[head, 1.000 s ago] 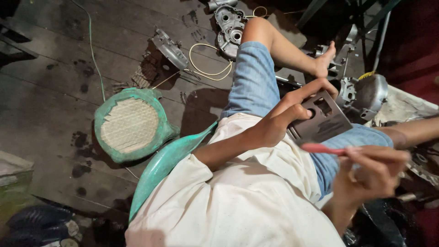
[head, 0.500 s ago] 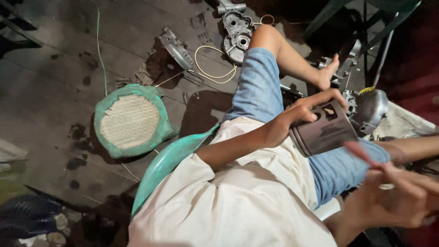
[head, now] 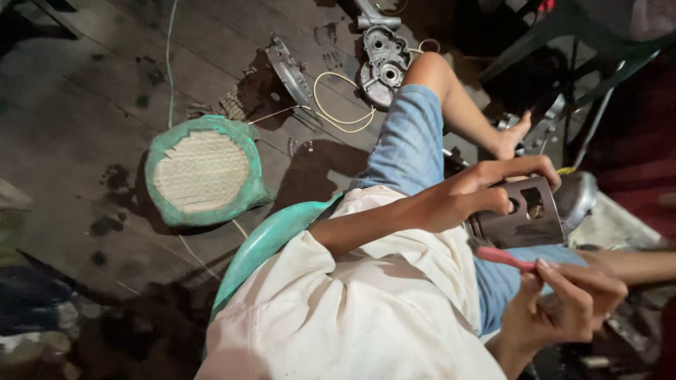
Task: A person is cleaning a motorcycle piston using a small brush while sitting in a workshop area.
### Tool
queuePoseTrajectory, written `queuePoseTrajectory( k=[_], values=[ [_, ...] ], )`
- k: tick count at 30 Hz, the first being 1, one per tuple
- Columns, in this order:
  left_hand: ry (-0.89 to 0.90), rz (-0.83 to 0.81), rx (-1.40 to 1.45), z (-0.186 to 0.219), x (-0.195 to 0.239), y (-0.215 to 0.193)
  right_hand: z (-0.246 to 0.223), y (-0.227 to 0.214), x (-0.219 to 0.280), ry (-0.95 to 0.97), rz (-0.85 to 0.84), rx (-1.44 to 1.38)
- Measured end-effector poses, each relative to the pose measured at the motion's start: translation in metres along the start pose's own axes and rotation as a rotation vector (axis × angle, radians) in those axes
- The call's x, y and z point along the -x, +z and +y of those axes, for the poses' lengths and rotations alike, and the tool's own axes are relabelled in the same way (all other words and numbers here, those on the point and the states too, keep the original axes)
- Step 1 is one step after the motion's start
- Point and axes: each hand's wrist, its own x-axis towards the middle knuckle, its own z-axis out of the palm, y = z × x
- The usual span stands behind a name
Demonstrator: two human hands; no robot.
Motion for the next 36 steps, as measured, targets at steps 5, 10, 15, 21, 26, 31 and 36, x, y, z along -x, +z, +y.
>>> queuePoseTrajectory(
  k=[5,10,15,21,26,31,36],
  values=[
    [0.022,0.115,-0.409,-0.023,-0.004,-0.012,-0.017,0.003,-0.036,0.005,0.127,0.005],
    [-0.018,0.201,-0.26,-0.035,-0.004,-0.015,0.043,-0.017,0.022,-0.092,0.088,0.507],
    [-0.083,0.231,0.092,-0.069,-0.014,-0.022,0.002,-0.006,-0.017,0.034,0.163,-0.036],
    [0.029,0.098,0.154,-0.028,-0.017,-0.003,0.018,-0.016,-0.003,-0.083,0.012,0.327],
    [-0.053,0.187,-0.018,-0.058,-0.013,-0.014,0.08,-0.036,0.015,0.08,0.178,-0.136],
    [-0.014,0.122,0.043,-0.042,-0.013,-0.013,0.008,-0.012,-0.012,-0.058,0.016,0.161],
    [-0.171,0.181,0.041,-0.027,-0.013,-0.002,0.03,-0.023,-0.006,0.012,0.174,0.247]
  ],
)
